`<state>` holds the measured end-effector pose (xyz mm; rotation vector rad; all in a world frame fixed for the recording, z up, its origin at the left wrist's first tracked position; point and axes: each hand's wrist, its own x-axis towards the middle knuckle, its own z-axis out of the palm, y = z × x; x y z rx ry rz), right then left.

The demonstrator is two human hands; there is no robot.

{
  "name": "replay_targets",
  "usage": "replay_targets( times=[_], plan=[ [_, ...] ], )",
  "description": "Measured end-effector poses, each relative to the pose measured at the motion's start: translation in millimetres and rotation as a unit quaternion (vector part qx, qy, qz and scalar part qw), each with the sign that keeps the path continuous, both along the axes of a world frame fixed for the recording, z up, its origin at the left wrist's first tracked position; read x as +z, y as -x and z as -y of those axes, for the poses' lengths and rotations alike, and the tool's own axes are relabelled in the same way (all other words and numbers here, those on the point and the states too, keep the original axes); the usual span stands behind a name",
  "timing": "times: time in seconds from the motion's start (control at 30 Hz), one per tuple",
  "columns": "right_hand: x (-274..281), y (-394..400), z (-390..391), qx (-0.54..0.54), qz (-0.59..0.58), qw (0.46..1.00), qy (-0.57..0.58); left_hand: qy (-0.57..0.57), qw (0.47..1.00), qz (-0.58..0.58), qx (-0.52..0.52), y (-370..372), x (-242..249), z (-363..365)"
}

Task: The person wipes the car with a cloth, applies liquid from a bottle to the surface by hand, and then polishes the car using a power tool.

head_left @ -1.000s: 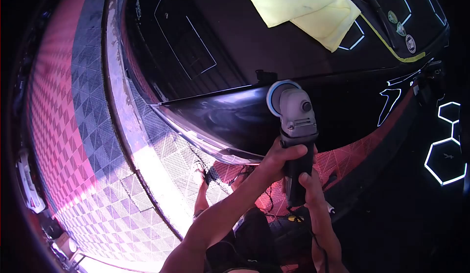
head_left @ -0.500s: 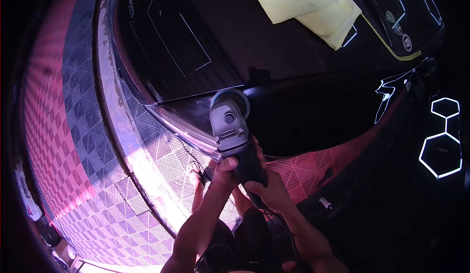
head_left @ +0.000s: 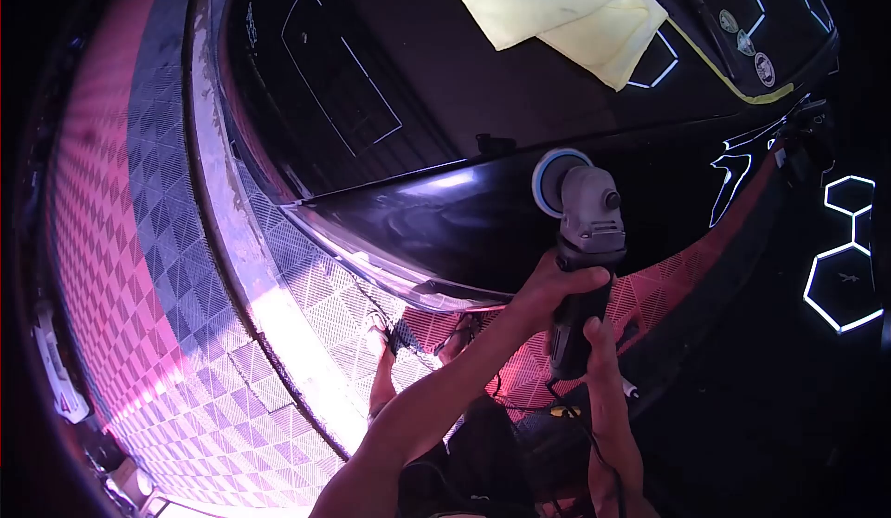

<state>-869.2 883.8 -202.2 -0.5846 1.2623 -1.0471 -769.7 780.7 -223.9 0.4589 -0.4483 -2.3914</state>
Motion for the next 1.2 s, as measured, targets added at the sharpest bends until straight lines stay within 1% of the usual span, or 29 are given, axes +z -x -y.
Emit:
replay_targets(
  times=[0.03, 0.07, 0.1, 0.13, 0.17, 0.2, 0.23, 0.3, 0.33, 0.4, 0.43, 0.47, 0.5, 0.53, 0.57, 0.6, 0.63, 0.7, 0.73, 0.77, 0.83, 0.87, 1.0, 1.07, 1.1, 1.17, 1.2],
  plan=[
    [-2, -2, 0, 0.010, -0.021, 1.000, 0.007, 0.001, 1.000, 0.007, 0.004, -7, -3, -3],
    [-14, 1, -8, 0.036, 0.010, 0.999, -0.006, -0.004, 1.000, -0.019, 0.016, -19, -8, -8],
    [-19, -6, -11, 0.039, 0.017, 0.999, -0.007, -0.008, 0.999, -0.045, 0.027, -31, -13, -14],
    [-23, -17, -12, 0.059, -0.011, 0.998, -0.030, -0.007, 0.999, -0.040, 0.027, -44, -20, -19],
    [-26, -29, -14, 0.079, -0.041, 0.995, -0.055, -0.023, 0.995, -0.072, 0.061, -59, -28, -28],
    [-29, -40, -15, 0.115, -0.109, 0.984, -0.080, -0.038, 0.989, -0.106, 0.094, -73, -38, -37],
    [-25, -54, -10, 0.161, -0.185, 0.966, -0.076, -0.027, 0.987, -0.104, 0.120, -87, -50, -47],
    [-26, -71, -6, 0.244, -0.221, 0.941, -0.080, -0.029, 0.978, -0.134, 0.158, -108, -54, -54],
    [-26, -75, -7, 0.231, -0.226, 0.942, -0.087, -0.032, 0.977, -0.136, 0.160, -114, -57, -57],
    [-24, -74, -8, 0.259, -0.226, 0.933, -0.104, -0.038, 0.977, -0.146, 0.150, -108, -56, -57],
    [-26, -68, -14, 0.247, -0.232, 0.934, -0.108, -0.034, 0.982, -0.127, 0.134, -102, -50, -56],
    [-30, -60, -22, 0.208, -0.203, 0.952, -0.092, -0.029, 0.986, -0.108, 0.120, -95, -46, -55],
    [-34, -51, -30, 0.170, -0.172, 0.968, -0.074, -0.029, 0.987, -0.114, 0.112, -86, -49, -56],
    [-37, -41, -39, 0.162, -0.176, 0.968, -0.075, -0.029, 0.993, -0.085, 0.080, -74, -52, -59],
    [-40, -30, -48, 0.122, -0.118, 0.983, -0.077, -0.027, 0.997, -0.053, 0.049, -62, -54, -62],
    [-40, -20, -54, 0.082, -0.057, 0.992, -0.078, -0.029, 0.998, -0.047, 0.037, -49, -44, -61],
    [-37, -11, -56, 0.076, -0.057, 0.993, -0.075, -0.027, 0.998, -0.048, 0.031, -37, -39, -58],
    [-30, 5, -56, 0.021, 0.044, 0.997, -0.060, -0.028, 0.999, -0.007, -0.019, -16, -32, -53],
    [-19, 7, -49, 0.005, 0.036, 0.998, -0.042, -0.019, 1.000, 0.002, -0.018, -6, -24, -46],
    [-18, 14, -45, 0.002, 0.037, 0.998, -0.042, -0.019, 1.000, 0.002, -0.022, 2, -18, -40],
    [-18, 25, -37, -0.001, 0.035, 0.999, -0.016, -0.015, 0.998, 0.041, -0.045, 14, -11, -29],
    [-17, 30, -34, 0.006, 0.033, 0.999, -0.004, 0.003, 0.998, 0.034, -0.046, 19, -8, -25],
    [-18, 30, -39, -0.018, 0.045, 0.999, -0.006, 0.009, 0.998, 0.029, -0.054, 22, -13, -30],
    [-21, 31, -48, -0.012, 0.065, 0.998, -0.025, -0.013, 0.999, 0.014, -0.041, 21, -9, -37],
    [-20, 29, -50, -0.011, 0.076, 0.997, -0.029, -0.017, 0.999, 0.025, -0.040, 19, -7, -39],
    [-15, 26, -49, -0.023, 0.063, 0.997, -0.043, -0.044, 0.997, 0.022, -0.050, 17, -3, -35],
    [-16, 18, -51, -0.026, 0.055, 0.998, -0.033, -0.049, 0.997, 0.013, -0.058, 10, -9, -40]
  ],
)
